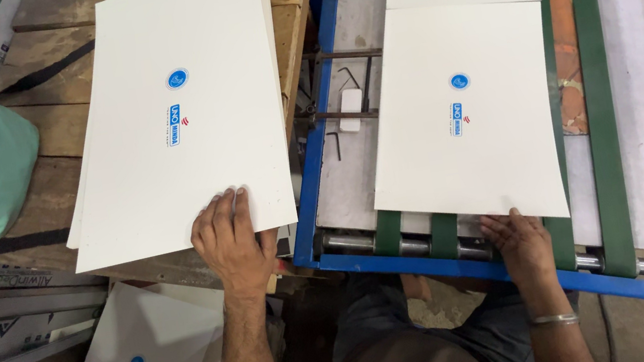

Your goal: The person repeatedly picks up white paper sheets from a stack on a wooden table and places them onto a moving conveyor belt. The sheets are fed into a machine with rollers, and the person maintains a steady rhythm of handling the paper one at a time.

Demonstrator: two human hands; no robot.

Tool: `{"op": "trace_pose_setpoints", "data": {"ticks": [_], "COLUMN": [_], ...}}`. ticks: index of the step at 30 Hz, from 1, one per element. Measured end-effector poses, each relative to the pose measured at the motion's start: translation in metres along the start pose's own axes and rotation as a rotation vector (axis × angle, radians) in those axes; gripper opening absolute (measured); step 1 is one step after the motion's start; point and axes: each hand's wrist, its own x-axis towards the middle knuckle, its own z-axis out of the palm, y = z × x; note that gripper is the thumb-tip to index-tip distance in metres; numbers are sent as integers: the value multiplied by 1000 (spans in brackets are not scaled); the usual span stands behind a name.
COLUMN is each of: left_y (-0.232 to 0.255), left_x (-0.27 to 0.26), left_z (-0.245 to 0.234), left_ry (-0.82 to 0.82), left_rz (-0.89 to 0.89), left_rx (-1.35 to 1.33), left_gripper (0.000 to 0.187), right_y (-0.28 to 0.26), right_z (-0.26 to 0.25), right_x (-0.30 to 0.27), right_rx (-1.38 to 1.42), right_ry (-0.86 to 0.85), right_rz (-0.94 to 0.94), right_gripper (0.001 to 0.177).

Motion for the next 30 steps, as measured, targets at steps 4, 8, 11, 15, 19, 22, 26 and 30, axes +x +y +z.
{"op": "trace_pose_setpoints", "data": {"ticks": [4, 8, 11, 15, 19, 22, 26, 30], "left_y": [0, -1, -1, 0, -1, 1, 5, 1], "left_x": [0, 1, 3, 6, 10, 13, 19, 32], "left_z": [-1, -1, -2, -9, -18, -24, -32, -48], "left_ry": [5, 16, 15, -26, -76, -105, -180, -302], "left_rz": [2, 16, 19, 5, 6, 9, -11, 4], "left_rx": [-1, 10, 4, -25, -50, -11, 4, -50], "left_gripper": [48, 49, 47, 46, 45, 41, 39, 48], "right_y": [2, 6, 7, 6, 3, 3, 3, -4], "right_z": [2, 7, 12, 18, 23, 26, 27, 34], "right_x": [-19, -39, -47, -49, -53, -53, -55, -58], "right_rx": [-20, -8, 10, 49, 11, 9, 14, -8], "right_ry": [-2, -23, -53, -88, -91, -98, -98, -102], "right_rz": [56, 92, 101, 120, 114, 118, 128, 129], "right_gripper": [38, 39, 40, 38, 37, 36, 36, 36]}}
